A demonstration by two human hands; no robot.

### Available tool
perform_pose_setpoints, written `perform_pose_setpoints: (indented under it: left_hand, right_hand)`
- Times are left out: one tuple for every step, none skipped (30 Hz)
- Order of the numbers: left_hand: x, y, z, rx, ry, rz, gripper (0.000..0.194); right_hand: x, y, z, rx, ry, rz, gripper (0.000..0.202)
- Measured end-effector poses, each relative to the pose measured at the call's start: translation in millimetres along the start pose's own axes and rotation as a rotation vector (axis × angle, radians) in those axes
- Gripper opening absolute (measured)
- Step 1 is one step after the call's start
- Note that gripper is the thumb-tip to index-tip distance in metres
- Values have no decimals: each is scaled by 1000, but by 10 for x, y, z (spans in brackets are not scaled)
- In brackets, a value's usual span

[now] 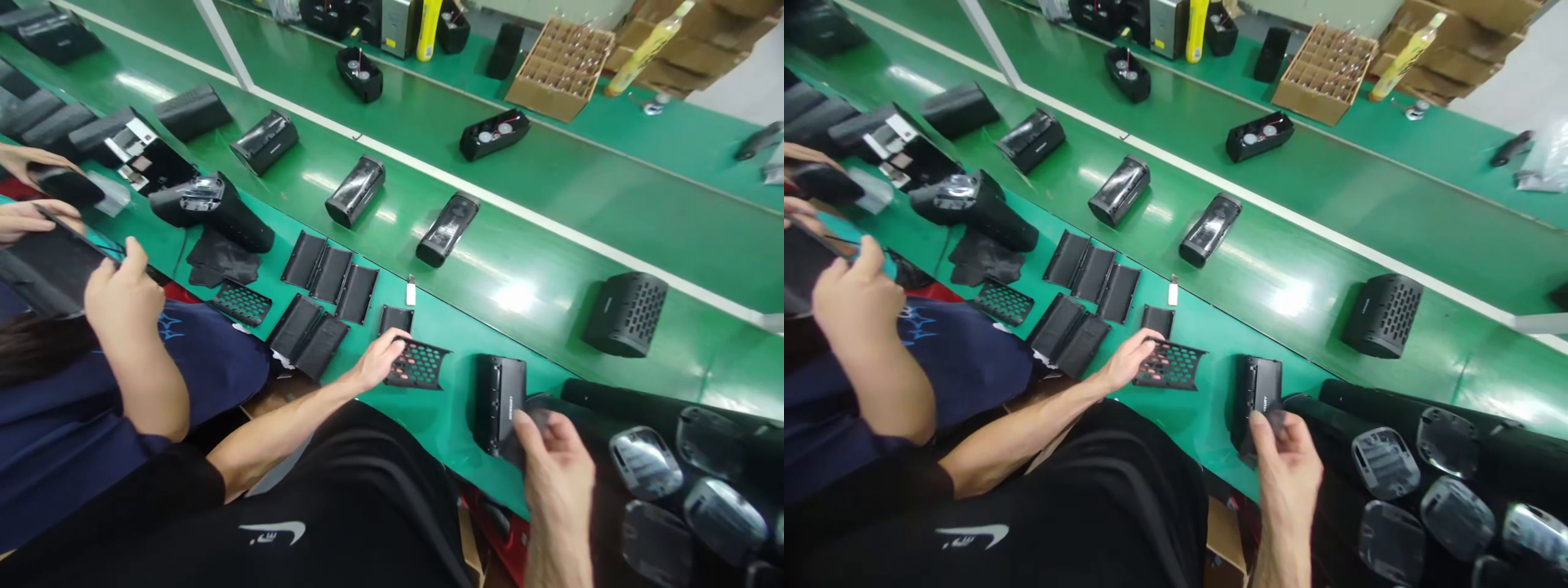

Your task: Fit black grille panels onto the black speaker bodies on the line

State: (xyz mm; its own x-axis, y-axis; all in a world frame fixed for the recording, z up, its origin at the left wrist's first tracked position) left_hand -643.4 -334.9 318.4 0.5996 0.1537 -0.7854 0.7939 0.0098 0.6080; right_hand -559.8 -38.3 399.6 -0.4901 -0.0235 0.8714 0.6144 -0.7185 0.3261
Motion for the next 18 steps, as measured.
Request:
perform_pose_setpoints:
  left_hand:
    - [52,38,-122,38,-1,27,41]
    - [96,75,-231,64,-4,42,40]
    - [123,105,-314,71,-9,41,38]
    - [132,128,-371,67,-18,23,36]
    - [129,142,-399,51,-22,1,33]
    - [129,151,-402,31,-6,-2,30]
    - [139,156,-390,14,33,23,27]
    - [157,162,-370,5,85,71,26]
    - [177,171,-349,4,142,130,26]
    - [189,180,-325,1,194,184,26]
    - [188,189,-297,-3,231,221,27]
    - [173,196,-272,-7,250,238,27]
    - [153,202,-250,-12,257,243,26]
    - [138,209,-238,-13,271,255,24]
    - [128,219,-239,-6,291,272,22]
    - [121,232,-253,12,312,291,21]
    - [112,247,-280,46,331,308,22]
    - [98,263,-313,90,343,318,23]
  right_hand:
    - [31,50,-232,89,32,24,53]
    - [40,116,-474,172,57,38,53]
    - [35,192,-696,238,75,41,53]
    - [27,278,-884,293,87,40,53]
    - [23,372,-1024,345,99,41,54]
    - [24,466,-1103,396,105,38,56]
    - [33,540,-1103,425,109,35,59]
    - [45,570,-1018,417,116,33,61]
    - [58,547,-858,368,124,34,62]
    - [64,461,-627,260,143,40,61]
    - [55,342,-366,125,171,44,59]
    - [27,216,-126,-1,189,44,57]
    - [-52,104,16,-49,206,14,60]
    - [-179,11,71,-38,205,-52,65]
    - [-340,-49,52,11,184,-147,71]
    - [-509,-65,-20,81,151,-256,76]
    - [-658,-45,-110,143,109,-357,77]
    - [-774,-4,-199,187,69,-436,75]
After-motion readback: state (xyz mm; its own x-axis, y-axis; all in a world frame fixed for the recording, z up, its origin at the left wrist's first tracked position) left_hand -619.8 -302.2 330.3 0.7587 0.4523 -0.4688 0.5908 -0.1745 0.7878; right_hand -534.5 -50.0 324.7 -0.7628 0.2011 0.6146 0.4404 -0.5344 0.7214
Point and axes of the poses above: each hand's wrist, its own y-axis away from the middle knuckle, its own z-axis out of the back of the hand, x = y × z, the point moved 9 cm from there along -y, towards the middle knuckle, and after that the axes turned 14 degrees about -x, right-handed, at the moved point
